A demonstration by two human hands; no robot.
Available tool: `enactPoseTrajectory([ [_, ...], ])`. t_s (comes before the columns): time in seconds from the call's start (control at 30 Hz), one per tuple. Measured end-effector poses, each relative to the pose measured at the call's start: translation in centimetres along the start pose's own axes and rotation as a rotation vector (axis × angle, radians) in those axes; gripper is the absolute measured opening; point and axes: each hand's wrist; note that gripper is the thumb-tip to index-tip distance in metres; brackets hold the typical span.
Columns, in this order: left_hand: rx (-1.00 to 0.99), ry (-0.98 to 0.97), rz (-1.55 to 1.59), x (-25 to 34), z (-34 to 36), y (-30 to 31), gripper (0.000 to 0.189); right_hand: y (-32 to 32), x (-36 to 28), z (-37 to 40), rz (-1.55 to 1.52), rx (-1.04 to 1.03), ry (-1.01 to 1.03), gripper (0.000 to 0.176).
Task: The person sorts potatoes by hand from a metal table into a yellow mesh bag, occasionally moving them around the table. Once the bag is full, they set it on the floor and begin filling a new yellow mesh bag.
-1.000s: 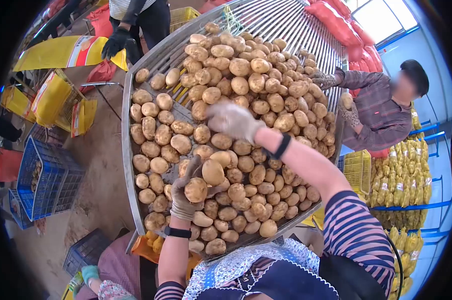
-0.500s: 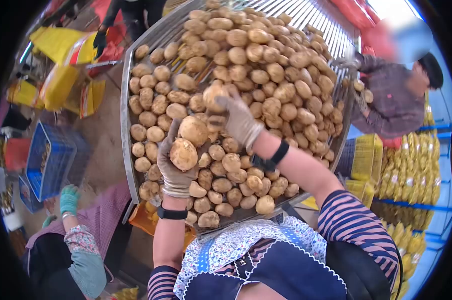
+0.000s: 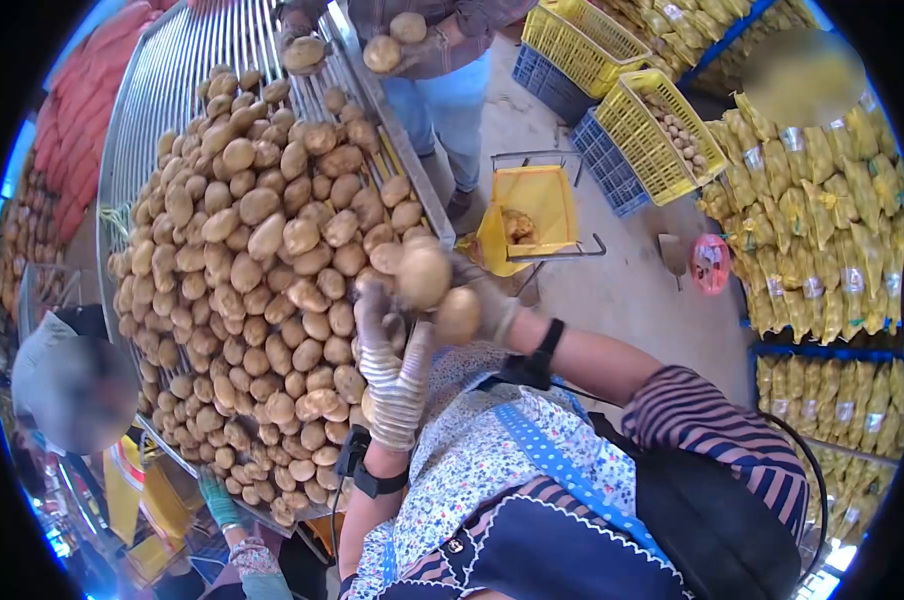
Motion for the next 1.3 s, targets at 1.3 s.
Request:
enactPoseTrajectory([
  [1.3,0.553,-0.261,-0.55,0.0,-13.4,32.8,0.039,-12.5,7.6,-28.6,2.803,-0.353,0.615,0.07],
])
Point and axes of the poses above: each hand's wrist, its own z-axis away from the middle knuckle, its own y-axis out of the back of the hand, x = y × z, and after that the axes turned 5 degrees about z, right-handed
